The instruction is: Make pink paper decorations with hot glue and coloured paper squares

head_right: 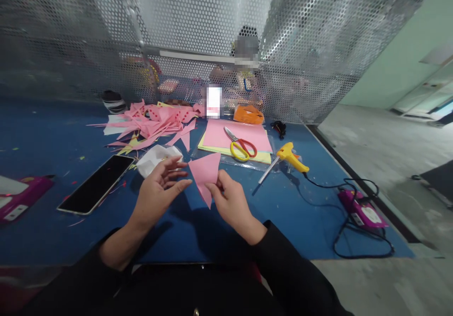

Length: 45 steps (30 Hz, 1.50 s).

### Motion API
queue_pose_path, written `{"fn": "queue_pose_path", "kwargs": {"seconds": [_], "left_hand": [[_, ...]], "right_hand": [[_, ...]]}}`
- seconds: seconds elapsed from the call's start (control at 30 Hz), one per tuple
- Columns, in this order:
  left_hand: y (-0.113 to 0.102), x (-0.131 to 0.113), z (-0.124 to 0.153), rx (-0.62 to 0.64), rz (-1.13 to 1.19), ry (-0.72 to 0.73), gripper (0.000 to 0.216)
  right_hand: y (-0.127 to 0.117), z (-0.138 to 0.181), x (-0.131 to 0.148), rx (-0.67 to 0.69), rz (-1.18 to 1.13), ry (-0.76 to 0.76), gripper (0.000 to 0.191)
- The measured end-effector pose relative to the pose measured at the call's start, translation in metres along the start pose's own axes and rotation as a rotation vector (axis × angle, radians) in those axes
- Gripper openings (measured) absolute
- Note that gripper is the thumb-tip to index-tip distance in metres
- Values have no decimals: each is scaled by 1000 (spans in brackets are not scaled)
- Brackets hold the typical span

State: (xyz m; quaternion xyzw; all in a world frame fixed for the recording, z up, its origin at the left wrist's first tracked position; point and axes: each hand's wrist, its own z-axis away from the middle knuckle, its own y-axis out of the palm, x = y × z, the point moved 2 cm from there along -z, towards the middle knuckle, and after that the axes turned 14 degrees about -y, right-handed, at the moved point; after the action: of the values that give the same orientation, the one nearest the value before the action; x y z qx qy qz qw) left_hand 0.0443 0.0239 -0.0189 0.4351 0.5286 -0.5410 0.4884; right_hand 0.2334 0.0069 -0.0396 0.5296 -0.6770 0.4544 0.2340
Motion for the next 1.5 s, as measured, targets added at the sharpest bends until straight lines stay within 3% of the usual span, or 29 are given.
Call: {"fn": "queue_pose_path", "kwargs": {"seconds": [0.07, 0.17, 0.37, 0.5, 0.57, 0.7, 0.8, 0.87, 0.93, 1.03, 1.1, 1.17, 1.23, 1.3, 1.5], "left_hand": [[-1, -5, 1, -7, -62, 113, 57], [-2, -14, 2, 42, -183, 181, 33], [4, -17, -4, 234, -160, -41, 22], [7, -13, -11, 236, -98, -142, 24], [8, -11, -14, 236, -100, -171, 25], [14, -4, -19, 343, -125, -263, 31], [21, 2, -26, 409, -307, -138, 32], [25, 4, -30, 393, -456, -21, 29], [25, 5, -31, 343, -526, 36, 21], [20, 3, -21, 235, -614, 149, 28], [18, 3, -6, 243, -789, 367, 27], [15, 7, 9, 324, -852, 450, 24], [12, 14, 21, 453, -883, 443, 19], [10, 20, 28, 504, -897, 441, 18], [11, 24, 25, 456, -860, 410, 19]], "right_hand": [[-1, 0, -1, 3, -174, 73, 15], [-1, 1, 1, 56, -404, 154, 21], [-3, 11, 4, 101, -460, 218, 26], [-11, 26, -1, 54, -251, 216, 30], [-19, 32, 1, 20, 79, 50, 44], [-28, 38, 13, 87, 795, -523, 56], [-26, 39, 17, 264, 900, -832, 45], [-21, 39, 16, 394, 889, -908, 38], [-14, 38, 13, 475, 907, -864, 34], [-4, 40, 5, 506, 945, -731, 30], [1, 44, 2, 497, 939, -675, 29], [2, 49, 0, 484, 916, -622, 30], [2, 53, 0, 470, 882, -568, 31], [0, 56, 0, 454, 834, -515, 31], [-8, 55, 0, 278, 547, -282, 21]]}}
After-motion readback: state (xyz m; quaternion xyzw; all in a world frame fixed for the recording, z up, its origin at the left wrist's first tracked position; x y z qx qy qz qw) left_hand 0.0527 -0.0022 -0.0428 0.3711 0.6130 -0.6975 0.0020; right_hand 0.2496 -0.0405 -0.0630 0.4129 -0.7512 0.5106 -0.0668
